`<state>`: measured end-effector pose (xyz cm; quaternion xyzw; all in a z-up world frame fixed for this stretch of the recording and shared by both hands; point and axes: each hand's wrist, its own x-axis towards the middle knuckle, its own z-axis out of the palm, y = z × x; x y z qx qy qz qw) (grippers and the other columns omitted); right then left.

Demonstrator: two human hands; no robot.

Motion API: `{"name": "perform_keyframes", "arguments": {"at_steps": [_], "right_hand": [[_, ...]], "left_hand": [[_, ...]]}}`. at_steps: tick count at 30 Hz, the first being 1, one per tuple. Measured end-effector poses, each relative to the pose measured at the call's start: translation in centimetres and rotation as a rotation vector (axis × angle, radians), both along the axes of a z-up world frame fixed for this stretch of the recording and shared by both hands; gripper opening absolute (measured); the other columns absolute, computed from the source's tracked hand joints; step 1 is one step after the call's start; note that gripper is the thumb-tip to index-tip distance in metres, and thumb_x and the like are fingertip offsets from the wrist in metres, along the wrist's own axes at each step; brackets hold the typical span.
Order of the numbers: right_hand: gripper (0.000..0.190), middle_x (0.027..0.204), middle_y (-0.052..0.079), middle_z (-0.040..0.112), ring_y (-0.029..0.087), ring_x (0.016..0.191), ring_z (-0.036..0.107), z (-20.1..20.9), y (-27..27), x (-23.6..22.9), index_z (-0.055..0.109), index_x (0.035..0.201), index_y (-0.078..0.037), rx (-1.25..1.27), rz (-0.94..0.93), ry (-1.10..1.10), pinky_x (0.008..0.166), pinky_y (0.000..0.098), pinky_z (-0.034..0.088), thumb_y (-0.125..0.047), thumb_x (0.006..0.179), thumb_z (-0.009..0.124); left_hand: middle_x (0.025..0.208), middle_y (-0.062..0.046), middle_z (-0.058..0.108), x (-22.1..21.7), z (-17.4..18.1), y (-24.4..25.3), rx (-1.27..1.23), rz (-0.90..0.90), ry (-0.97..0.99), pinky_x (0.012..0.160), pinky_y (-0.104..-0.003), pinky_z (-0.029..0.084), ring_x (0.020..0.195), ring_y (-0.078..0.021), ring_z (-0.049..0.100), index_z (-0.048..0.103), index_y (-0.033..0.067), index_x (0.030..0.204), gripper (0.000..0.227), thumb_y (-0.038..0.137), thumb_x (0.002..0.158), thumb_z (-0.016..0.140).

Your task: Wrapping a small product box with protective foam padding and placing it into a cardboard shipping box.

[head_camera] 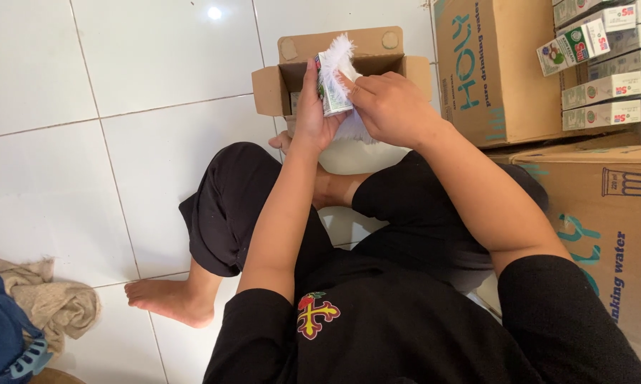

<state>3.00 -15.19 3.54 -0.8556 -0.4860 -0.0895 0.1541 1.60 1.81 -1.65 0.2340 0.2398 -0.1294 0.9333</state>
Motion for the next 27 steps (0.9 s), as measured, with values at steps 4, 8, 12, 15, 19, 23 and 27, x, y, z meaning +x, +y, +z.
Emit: {"name": "perform_keyframes", "arguments": {"at_steps": [4, 8, 12, 15, 19, 23, 27], "right_hand": [[0.043, 0.085, 0.008, 0.059, 0.031, 0.070, 0.054, 0.1, 0.0, 0.0, 0.056, 0.144, 0.002, 0.008, 0.009, 0.031, 0.054, 0.0423, 0.038, -0.003, 0.102, 0.054], [0.043, 0.092, 0.009, 0.065, 0.031, 0.074, 0.057, 0.0, -0.2, 0.0, 0.056, 0.146, 0.003, -0.012, -0.024, 0.022, 0.059, 0.0418, 0.041, -0.006, 0.105, 0.053], [0.043, 0.089, 0.010, 0.063, 0.032, 0.068, 0.054, 0.0, -0.2, 0.0, 0.054, 0.148, 0.003, -0.017, -0.024, 0.030, 0.056, 0.0427, 0.040, -0.006, 0.105, 0.052], [0.046, 0.089, 0.008, 0.063, 0.030, 0.074, 0.057, -0.2, -0.2, 0.1, 0.051, 0.151, 0.001, -0.033, -0.032, 0.023, 0.058, 0.0417, 0.041, -0.008, 0.105, 0.053], [0.016, 0.081, 0.008, 0.058, 0.031, 0.063, 0.051, -0.6, 0.1, 0.6, 0.065, 0.107, -0.002, 0.005, -0.113, -0.022, 0.055, 0.0420, 0.040, -0.004, 0.094, 0.054], [0.051, 0.080, 0.006, 0.056, 0.027, 0.064, 0.050, -0.5, 0.4, 0.7, 0.056, 0.149, -0.004, 0.008, -0.120, -0.030, 0.053, 0.0400, 0.038, -0.003, 0.098, 0.055], [0.056, 0.080, 0.005, 0.050, 0.027, 0.063, 0.047, -0.8, -0.1, 0.7, 0.059, 0.149, -0.015, 0.024, -0.054, -0.057, 0.055, 0.0397, 0.038, 0.000, 0.095, 0.059]], "left_hand": [[0.107, -0.008, 0.074, -0.2, -0.1, 0.0, -0.005, 0.010, -0.016, 0.073, -0.034, 0.055, 0.093, -0.0208, 0.068, 0.068, 0.0120, 0.120, 0.053, 0.055, 0.091, 0.063], [0.107, -0.008, 0.074, -0.2, 0.1, -0.1, 0.006, -0.003, -0.025, 0.074, -0.035, 0.054, 0.093, -0.0209, 0.068, 0.068, 0.0133, 0.120, 0.051, 0.055, 0.092, 0.061], [0.112, -0.010, 0.074, -0.2, 0.1, -0.1, 0.020, 0.011, -0.005, 0.074, -0.035, 0.055, 0.095, -0.0226, 0.069, 0.068, 0.0124, 0.123, 0.053, 0.054, 0.091, 0.062], [0.111, -0.010, 0.074, 0.0, -0.1, -0.2, 0.020, 0.003, -0.014, 0.073, -0.036, 0.054, 0.094, -0.0227, 0.069, 0.068, 0.0125, 0.122, 0.054, 0.056, 0.091, 0.062], [0.105, -0.009, 0.075, 0.1, 0.2, -0.3, 0.036, 0.002, -0.013, 0.072, -0.034, 0.055, 0.090, -0.0210, 0.069, 0.070, 0.0126, 0.119, 0.052, 0.056, 0.091, 0.061], [0.110, -0.011, 0.074, 0.1, 0.0, -0.1, 0.029, 0.005, -0.013, 0.074, -0.035, 0.055, 0.095, -0.0223, 0.069, 0.067, 0.0115, 0.124, 0.056, 0.057, 0.092, 0.059], [0.106, -0.009, 0.072, -0.2, 0.5, 0.1, 0.016, -0.023, -0.027, 0.076, -0.035, 0.056, 0.096, -0.0214, 0.068, 0.066, 0.0119, 0.123, 0.057, 0.058, 0.089, 0.062]]}}
